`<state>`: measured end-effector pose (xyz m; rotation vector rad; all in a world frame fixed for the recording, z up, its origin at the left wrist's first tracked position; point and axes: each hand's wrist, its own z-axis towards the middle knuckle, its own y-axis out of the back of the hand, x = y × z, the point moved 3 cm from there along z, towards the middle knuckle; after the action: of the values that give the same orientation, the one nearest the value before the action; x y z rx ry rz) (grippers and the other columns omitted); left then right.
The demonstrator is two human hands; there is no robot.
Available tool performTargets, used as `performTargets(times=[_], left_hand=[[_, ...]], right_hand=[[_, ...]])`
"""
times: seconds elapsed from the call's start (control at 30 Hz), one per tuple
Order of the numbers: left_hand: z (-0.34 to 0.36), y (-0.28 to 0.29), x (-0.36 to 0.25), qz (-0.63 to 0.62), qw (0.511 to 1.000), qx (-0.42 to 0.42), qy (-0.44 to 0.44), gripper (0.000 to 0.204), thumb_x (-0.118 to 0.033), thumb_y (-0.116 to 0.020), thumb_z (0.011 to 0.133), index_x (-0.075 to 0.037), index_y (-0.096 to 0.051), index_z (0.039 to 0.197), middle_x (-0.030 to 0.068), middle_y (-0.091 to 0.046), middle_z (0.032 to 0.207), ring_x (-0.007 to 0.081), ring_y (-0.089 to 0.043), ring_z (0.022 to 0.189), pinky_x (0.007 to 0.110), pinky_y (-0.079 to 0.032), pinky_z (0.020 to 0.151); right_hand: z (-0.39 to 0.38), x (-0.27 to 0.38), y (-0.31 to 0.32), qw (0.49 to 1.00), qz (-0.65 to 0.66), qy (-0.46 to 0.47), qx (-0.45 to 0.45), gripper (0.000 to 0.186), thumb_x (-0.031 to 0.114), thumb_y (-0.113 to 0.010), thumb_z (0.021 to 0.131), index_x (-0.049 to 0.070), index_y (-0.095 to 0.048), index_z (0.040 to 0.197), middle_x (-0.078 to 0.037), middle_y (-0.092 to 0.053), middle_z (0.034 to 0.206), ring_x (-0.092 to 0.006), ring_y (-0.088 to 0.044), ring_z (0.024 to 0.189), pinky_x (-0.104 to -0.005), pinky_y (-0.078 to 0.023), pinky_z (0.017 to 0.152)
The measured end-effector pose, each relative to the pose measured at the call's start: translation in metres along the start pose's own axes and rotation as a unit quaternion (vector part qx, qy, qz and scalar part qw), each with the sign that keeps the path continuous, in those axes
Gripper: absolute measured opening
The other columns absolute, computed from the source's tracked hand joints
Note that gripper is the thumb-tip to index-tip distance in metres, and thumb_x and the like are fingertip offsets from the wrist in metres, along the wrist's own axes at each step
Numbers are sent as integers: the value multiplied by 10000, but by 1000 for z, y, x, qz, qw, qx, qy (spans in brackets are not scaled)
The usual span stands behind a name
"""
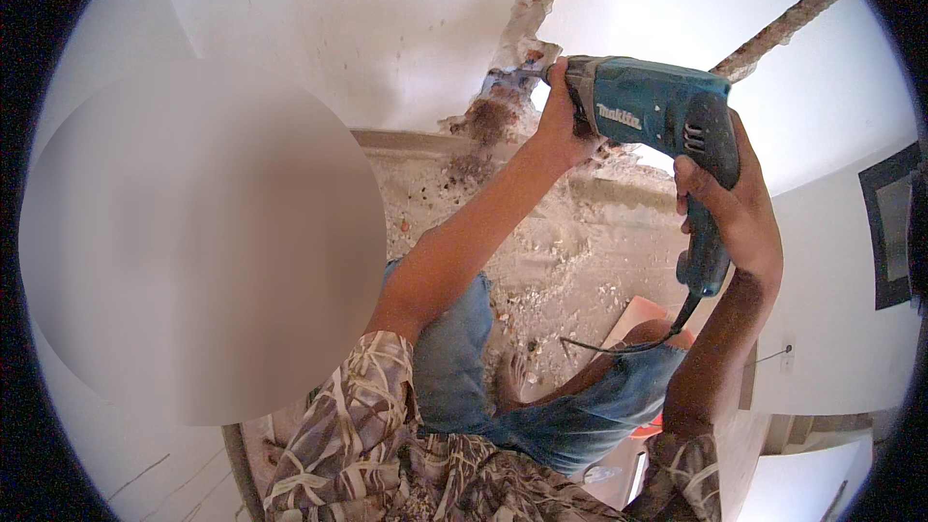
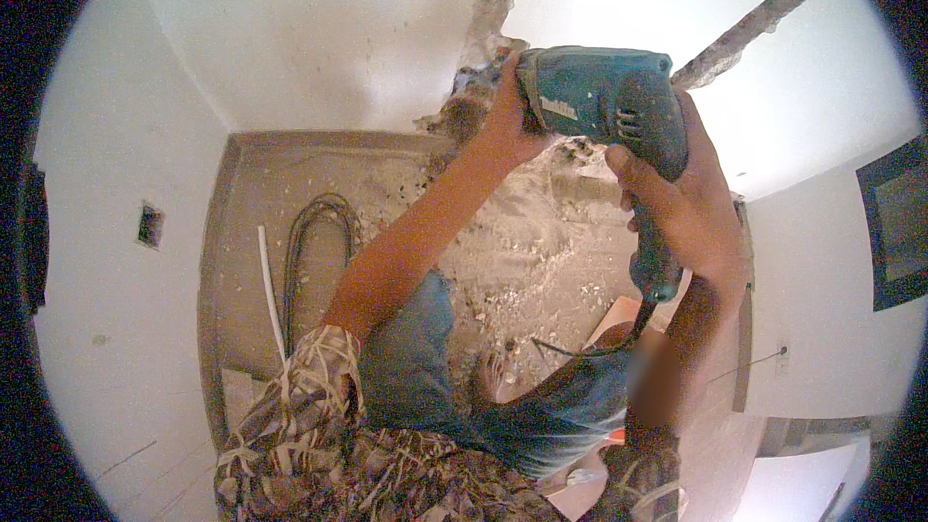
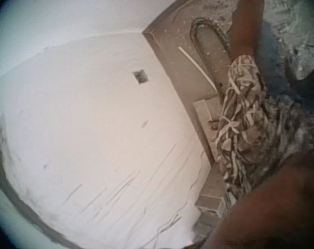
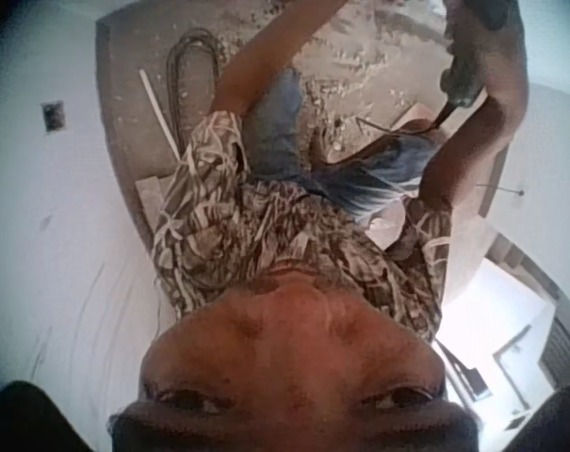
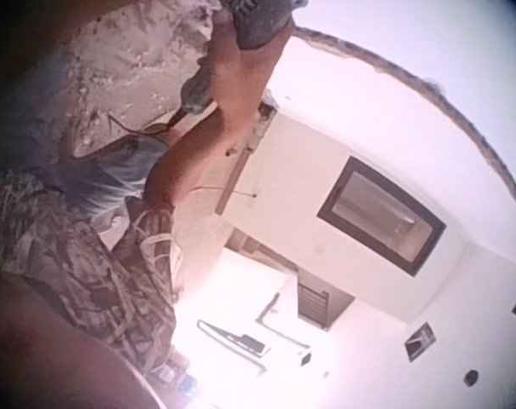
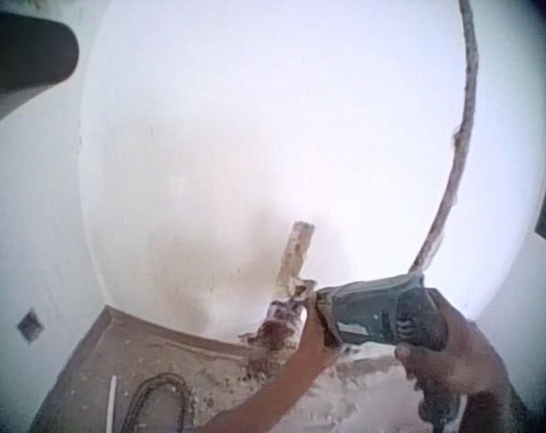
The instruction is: The person uses a demolition hammer to break away sections of a brick wall and then uses a trowel to apply material to the damaged area and inserts a section of pipe.
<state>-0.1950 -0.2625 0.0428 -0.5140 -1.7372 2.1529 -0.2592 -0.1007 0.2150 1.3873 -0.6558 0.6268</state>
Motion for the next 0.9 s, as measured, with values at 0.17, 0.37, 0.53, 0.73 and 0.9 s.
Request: performTargets(times=[0.17, 0.37, 0.53, 0.73, 0.9], left_hand=[[-19, 17, 14, 47, 998, 16, 37, 763, -732, -465, 875, -83, -543, 1268, 116, -608, 1257, 301, -550, 1210, 483, -428, 1047], [-60, 33, 38, 165, 982, -5, 97, 831, -755, -531, 825, -93, -486, 1325, 125, -602, 1260, 272, -582, 1173, 401, -452, 1044], [-76, 51, 39, 178, 976, -21, 123, 773, -717, -567, 833, -93, -507, 1286, 106, -615, 1206, 241, -598, 1140, 388, -459, 1033], [-83, 45, 33, 216, 966, -79, 121, 736, -676, -586, 847, -71, -518, 1260, 112, -617, 1186, 242, -601, 1122, 384, -481, 1005], [-82, 47, 25, 202, 970, -73, 115, 706, -647, -588, 863, -59, -525, 1248, 116, -621, 1174, 241, -610, 1103, 378, -483, 1005]], right_hand=[[-32, -54, -17, 999, -14, 12, -41, 718, 239, -750, 841, 35, -362, 1409, -108, -639, 1031, -191, -651, 852, -330, -541, 740], [-120, -98, -56, 962, 239, -85, -99, 867, 189, -742, 856, 1, -199, 1505, -199, -549, 1282, -251, -620, 1037, -370, -484, 930], [-146, -114, -82, 952, 255, -92, -142, 891, 165, -750, 848, -3, -172, 1506, -172, -594, 1182, -233, -628, 981, -344, -495, 883], [-150, -145, -97, 968, 176, 12, -181, 630, 171, -707, 889, 23, -308, 1354, -110, -578, 988, -193, -601, 855, -330, -506, 751], [-144, -151, -107, 971, 124, 42, -202, 537, 138, -685, 899, 38, -342, 1301, -95, -587, 924, -172, -608, 765, -306, -513, 669]])
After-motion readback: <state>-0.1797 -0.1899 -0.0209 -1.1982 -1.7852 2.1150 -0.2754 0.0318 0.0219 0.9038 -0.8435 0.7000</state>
